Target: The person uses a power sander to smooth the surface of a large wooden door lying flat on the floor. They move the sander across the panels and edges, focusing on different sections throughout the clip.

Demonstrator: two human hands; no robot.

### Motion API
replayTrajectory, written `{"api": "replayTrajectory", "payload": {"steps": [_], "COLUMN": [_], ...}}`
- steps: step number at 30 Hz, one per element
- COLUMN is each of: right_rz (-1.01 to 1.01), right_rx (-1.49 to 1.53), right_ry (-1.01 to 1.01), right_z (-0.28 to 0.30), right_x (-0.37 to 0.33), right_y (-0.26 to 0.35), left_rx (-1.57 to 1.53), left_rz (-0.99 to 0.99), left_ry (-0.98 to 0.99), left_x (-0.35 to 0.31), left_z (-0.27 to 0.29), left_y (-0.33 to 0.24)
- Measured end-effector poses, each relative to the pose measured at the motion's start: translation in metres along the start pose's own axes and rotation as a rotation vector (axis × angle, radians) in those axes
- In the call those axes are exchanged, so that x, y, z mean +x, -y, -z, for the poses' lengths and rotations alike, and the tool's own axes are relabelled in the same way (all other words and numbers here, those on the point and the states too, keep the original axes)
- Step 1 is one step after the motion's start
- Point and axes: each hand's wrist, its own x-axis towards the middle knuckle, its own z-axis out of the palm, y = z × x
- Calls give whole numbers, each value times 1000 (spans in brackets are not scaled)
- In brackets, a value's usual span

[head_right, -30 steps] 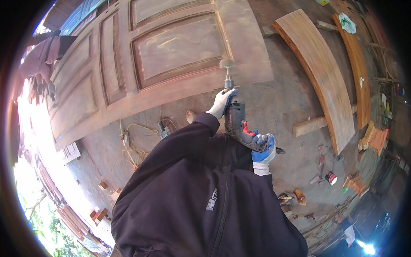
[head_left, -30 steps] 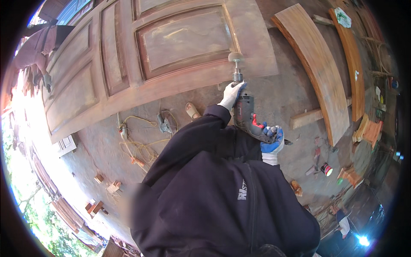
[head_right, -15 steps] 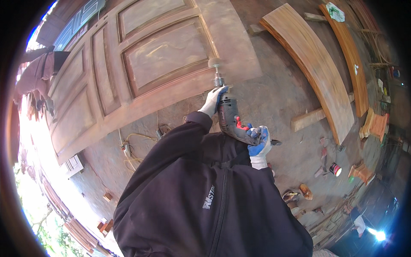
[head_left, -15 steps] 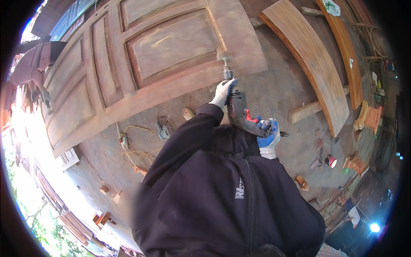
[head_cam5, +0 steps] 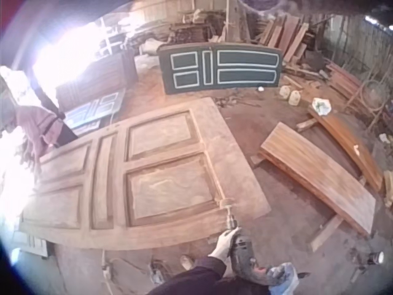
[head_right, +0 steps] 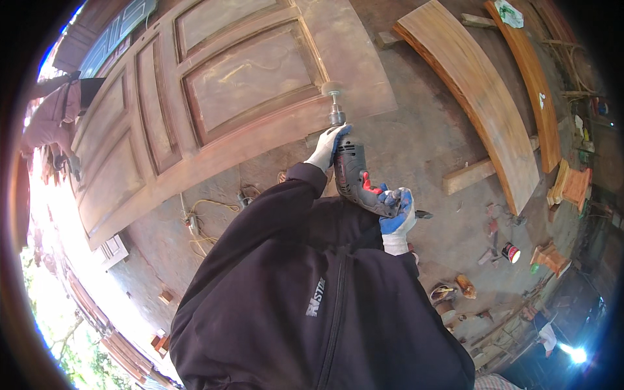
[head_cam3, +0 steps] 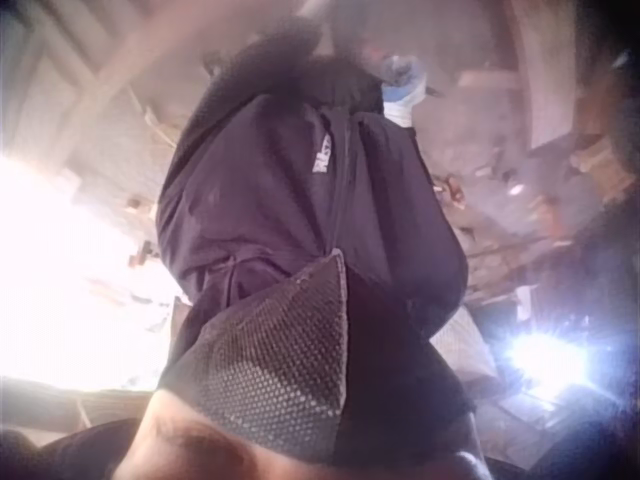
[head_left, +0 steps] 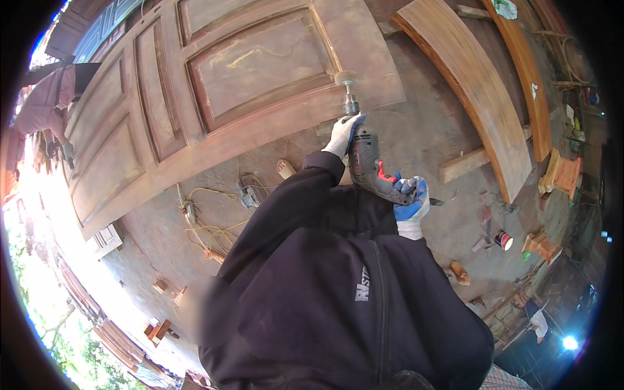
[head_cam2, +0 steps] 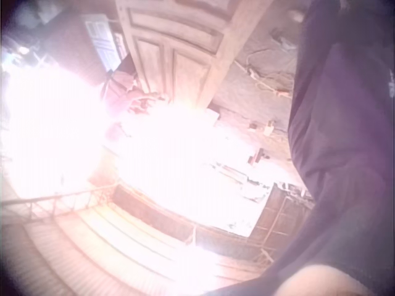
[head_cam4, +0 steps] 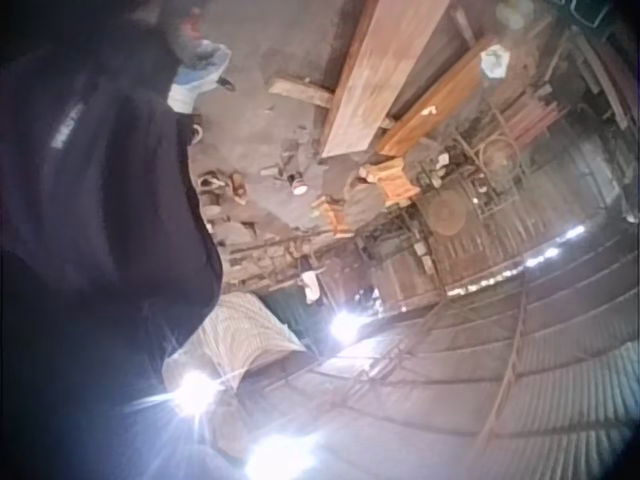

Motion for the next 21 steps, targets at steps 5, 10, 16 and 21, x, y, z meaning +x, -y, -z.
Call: {"api": "replayTrajectory", "payload": {"steps": [5,10,16,21], "right_rz": [-15,5,-53,-1], "right_rx": [-78,-19,12,-53], "right_ry": [25,-32,-38,-17], "right_z": [-10,-14,-5,-8], "right_x": [1,-2,2,-1], "right_y": [3,2,-1,-1], "left_rx": [-232,-67,-164,-114], "left_rz": [42,-31,65,37], "left_ry": [-7,32,45,28], "left_x": [-11,-7,-5,-5], "left_z": [15,4,14,11], "left_y": [0,-7,-4,-4]}}
